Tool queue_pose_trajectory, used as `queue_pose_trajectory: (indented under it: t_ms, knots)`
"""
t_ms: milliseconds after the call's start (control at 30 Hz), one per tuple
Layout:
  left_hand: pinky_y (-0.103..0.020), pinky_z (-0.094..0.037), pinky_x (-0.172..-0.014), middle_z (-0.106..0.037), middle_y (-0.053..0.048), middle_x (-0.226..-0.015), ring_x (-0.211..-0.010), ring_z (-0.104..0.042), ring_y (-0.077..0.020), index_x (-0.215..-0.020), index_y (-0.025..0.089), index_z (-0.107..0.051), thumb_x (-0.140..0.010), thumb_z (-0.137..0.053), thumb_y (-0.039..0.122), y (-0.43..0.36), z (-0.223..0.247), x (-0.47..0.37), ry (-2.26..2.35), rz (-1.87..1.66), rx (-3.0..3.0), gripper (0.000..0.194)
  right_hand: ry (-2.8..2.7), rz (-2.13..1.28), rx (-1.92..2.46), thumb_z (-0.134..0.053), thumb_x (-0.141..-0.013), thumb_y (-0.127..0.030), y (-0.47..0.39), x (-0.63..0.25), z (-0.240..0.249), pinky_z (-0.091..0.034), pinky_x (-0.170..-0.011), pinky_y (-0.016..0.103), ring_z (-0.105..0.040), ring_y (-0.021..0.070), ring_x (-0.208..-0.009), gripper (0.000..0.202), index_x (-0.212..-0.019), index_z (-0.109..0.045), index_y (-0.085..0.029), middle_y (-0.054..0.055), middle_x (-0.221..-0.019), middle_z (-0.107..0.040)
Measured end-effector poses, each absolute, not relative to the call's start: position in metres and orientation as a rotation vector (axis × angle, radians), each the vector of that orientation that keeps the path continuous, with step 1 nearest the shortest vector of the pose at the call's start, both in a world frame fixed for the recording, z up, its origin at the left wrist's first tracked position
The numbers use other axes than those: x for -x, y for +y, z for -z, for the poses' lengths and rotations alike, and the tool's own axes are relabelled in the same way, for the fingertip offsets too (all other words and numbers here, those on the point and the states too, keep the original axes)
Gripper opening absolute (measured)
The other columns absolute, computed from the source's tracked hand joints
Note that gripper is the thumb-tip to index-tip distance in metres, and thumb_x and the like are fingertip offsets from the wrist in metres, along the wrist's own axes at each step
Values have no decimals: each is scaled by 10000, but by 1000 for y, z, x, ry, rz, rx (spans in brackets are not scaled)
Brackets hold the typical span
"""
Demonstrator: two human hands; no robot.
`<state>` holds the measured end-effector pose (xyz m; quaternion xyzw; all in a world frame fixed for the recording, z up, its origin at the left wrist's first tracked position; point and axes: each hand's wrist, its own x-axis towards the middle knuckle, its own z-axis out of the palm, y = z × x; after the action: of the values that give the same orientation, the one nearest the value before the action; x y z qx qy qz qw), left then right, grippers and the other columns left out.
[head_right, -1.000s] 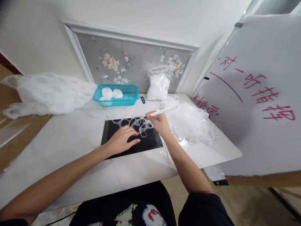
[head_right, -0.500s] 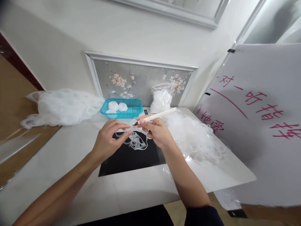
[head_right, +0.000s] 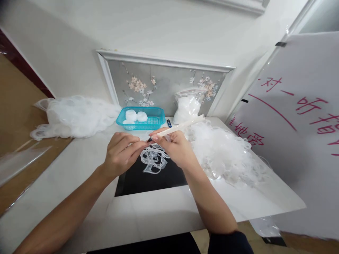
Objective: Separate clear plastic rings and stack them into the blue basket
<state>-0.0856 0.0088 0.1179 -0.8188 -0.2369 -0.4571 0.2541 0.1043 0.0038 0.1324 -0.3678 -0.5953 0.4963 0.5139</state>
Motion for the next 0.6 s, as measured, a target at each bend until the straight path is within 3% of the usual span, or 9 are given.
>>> queue_pose_trajectory:
  t_ms: [133, 233, 367, 467, 600]
  knots:
    - [-320, -375, -654, -624, 4, -746, -723, -532, -159, -870, 209, -605, -921, -585, 167, 14, -115, 87, -589, 1150, 2250, 69, -1463, -1199, 918, -723, -741, -532, 8, -105, -129, -169, -414, 236, -257, 56, -424, 350, -824, -695, -193, -74, -479, -410]
    - [-322, -371, -653, -617, 1, -738, -726, -529, -164, -853, 207, -604, -912, -581, 143, 19, -111, 90, -545, 1108, 2274, 90, -1499, -1131, 945, -713, -746, -522, 9, -103, -129, -300, -452, 239, -443, 89, -485, 341, -816, -691, -189, -21, -582, -576]
    - [-316, -384, -673, -638, -8, -765, -734, -537, -160, -849, 199, -618, -906, -557, 103, 24, -106, 92, -490, 1017, 2318, 127, -1574, -824, 1048, -649, -808, -402, 17, -104, -127, -476, -687, 314, -650, 187, -729, 212, -802, -699, -196, 43, -766, -716]
    - [-309, -385, -671, -640, -7, -766, -727, -531, -157, -829, 199, -619, -912, -543, 110, 24, -105, 91, -463, 938, 2366, 143, -1551, -557, 1175, -606, -807, -339, 39, -120, -119, -484, -765, 355, -673, 227, -788, 189, -813, -707, -178, 63, -785, -732]
    - [-312, -382, -656, -616, -18, -739, -699, -513, -159, -793, 188, -610, -932, -512, 141, 23, -108, 93, -501, 876, 2502, 177, -1317, -376, 1366, -606, -744, -308, 81, -171, -98, -490, -731, 359, -662, 229, -723, 196, -804, -706, -151, 69, -708, -703]
